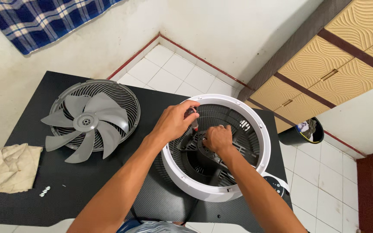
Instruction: The person uses a screwdriver to remove multiple screws from the central hub of an electric fan's inner cage. The fan blade and outer cage are already removed and placed on the table. The person repeatedly unscrews fasteners and places them on the table.
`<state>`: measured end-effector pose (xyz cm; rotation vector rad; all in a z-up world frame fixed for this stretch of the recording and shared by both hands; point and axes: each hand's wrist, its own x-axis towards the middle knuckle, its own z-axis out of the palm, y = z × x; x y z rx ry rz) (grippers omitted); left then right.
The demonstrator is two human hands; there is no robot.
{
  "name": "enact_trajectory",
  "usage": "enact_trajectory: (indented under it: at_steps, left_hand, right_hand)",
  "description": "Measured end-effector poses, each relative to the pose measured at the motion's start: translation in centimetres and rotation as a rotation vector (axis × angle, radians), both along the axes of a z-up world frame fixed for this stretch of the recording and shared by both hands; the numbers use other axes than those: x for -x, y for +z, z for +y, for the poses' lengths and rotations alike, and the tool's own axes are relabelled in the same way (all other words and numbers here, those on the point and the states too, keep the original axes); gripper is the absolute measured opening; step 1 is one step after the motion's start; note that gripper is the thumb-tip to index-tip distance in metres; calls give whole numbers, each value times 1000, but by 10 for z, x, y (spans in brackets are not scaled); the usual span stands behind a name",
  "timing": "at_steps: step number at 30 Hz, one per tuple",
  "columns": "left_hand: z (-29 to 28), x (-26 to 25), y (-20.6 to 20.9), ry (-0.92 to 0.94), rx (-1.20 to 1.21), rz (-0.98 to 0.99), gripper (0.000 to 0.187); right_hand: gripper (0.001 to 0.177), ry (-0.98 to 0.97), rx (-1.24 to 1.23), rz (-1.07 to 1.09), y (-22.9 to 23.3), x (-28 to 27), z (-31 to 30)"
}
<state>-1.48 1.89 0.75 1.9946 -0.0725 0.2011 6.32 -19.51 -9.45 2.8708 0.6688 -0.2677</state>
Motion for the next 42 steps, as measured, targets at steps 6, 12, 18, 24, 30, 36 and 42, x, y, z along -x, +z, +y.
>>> enact_trajectory:
  at_steps: [6, 12, 18, 24, 30, 36, 42]
  left_hand:
    - [0, 2, 1, -16, 19, -12, 34]
    - [-2, 2, -3, 3, 36, -49, 32]
    - [-3, -9, -2, 31, 54, -365, 27]
    - [32, 0, 19, 65, 53, -189, 28]
    - [108, 56, 27, 307, -19, -507, 18]
    - [199, 173, -5, 588, -209, -474, 11]
    - [254, 278, -66, 913, -314, -246, 15]
  right_hand:
    - [17, 19, -56, -20, 1, 3, 0]
    - [16, -7, -206, -58, 20, 8, 3]
    - [21, -158, -796, 21, 65, -5, 19]
    - [24, -258, -1486, 443, 112, -10, 74]
    - [23, -273, -1527, 989, 126, 25, 169]
    - [26, -86, -1192, 1241, 94, 89, 291]
    - [27, 31, -906, 1428, 6, 168, 401]
